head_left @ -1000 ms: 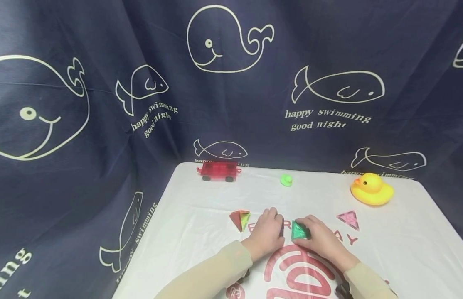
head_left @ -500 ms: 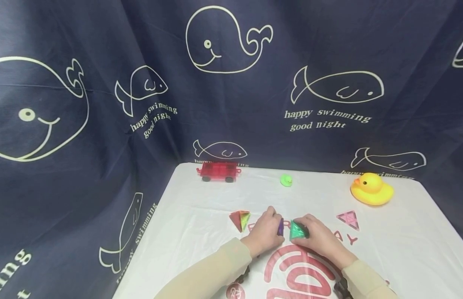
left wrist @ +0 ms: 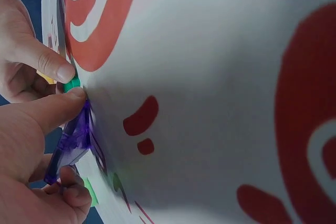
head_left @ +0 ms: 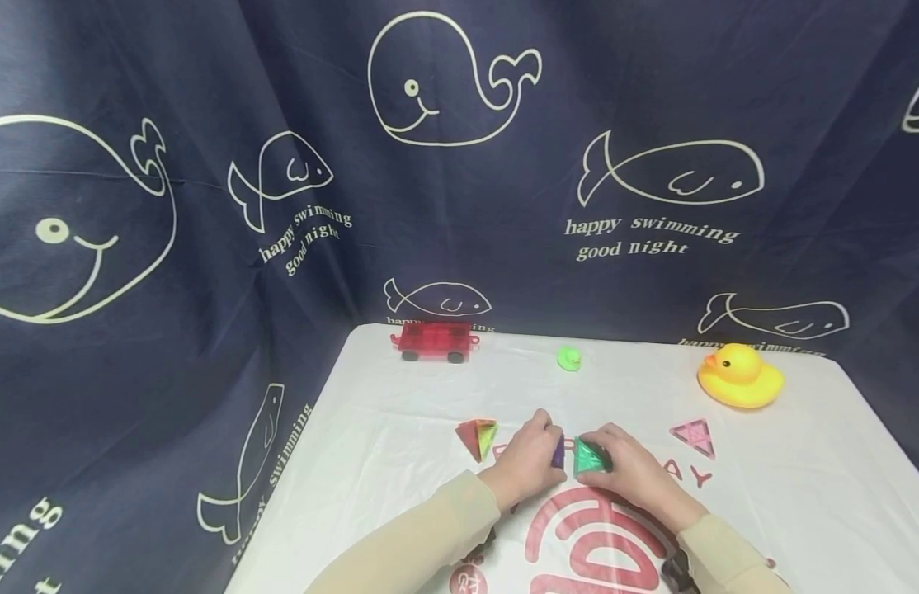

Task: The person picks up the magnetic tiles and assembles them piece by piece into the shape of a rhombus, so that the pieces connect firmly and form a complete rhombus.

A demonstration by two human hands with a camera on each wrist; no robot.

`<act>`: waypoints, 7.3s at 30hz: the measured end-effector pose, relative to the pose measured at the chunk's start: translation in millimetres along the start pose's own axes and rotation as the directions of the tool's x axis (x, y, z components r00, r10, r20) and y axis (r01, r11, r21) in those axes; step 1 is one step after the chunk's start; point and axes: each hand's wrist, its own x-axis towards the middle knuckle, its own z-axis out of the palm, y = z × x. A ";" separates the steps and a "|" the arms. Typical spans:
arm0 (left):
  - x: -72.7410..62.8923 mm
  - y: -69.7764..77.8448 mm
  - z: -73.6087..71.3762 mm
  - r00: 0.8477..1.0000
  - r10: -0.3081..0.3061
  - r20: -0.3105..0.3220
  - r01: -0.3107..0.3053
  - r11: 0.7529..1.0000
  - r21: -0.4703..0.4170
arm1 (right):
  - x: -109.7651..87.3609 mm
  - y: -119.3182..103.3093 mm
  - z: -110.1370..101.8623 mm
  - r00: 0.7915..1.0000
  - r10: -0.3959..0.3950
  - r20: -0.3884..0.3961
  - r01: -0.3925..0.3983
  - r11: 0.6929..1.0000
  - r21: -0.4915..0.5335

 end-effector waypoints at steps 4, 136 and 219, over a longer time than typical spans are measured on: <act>2.5 1.9 1.1 1.000 0.017 0.001 -0.017 1.000 0.019 | 2.2 1.2 0.7 1.000 -0.001 0.008 0.001 1.000 0.015; 8.9 8.1 13.6 0.991 -0.095 0.091 0.108 0.983 -0.151 | -14.3 37.4 -17.5 0.969 0.108 -0.221 -0.126 0.989 -0.072; 10.3 10.9 12.8 0.997 -0.031 0.076 0.027 0.998 0.053 | -6.1 -4.4 0.3 0.986 -0.046 -0.163 0.015 0.982 -0.187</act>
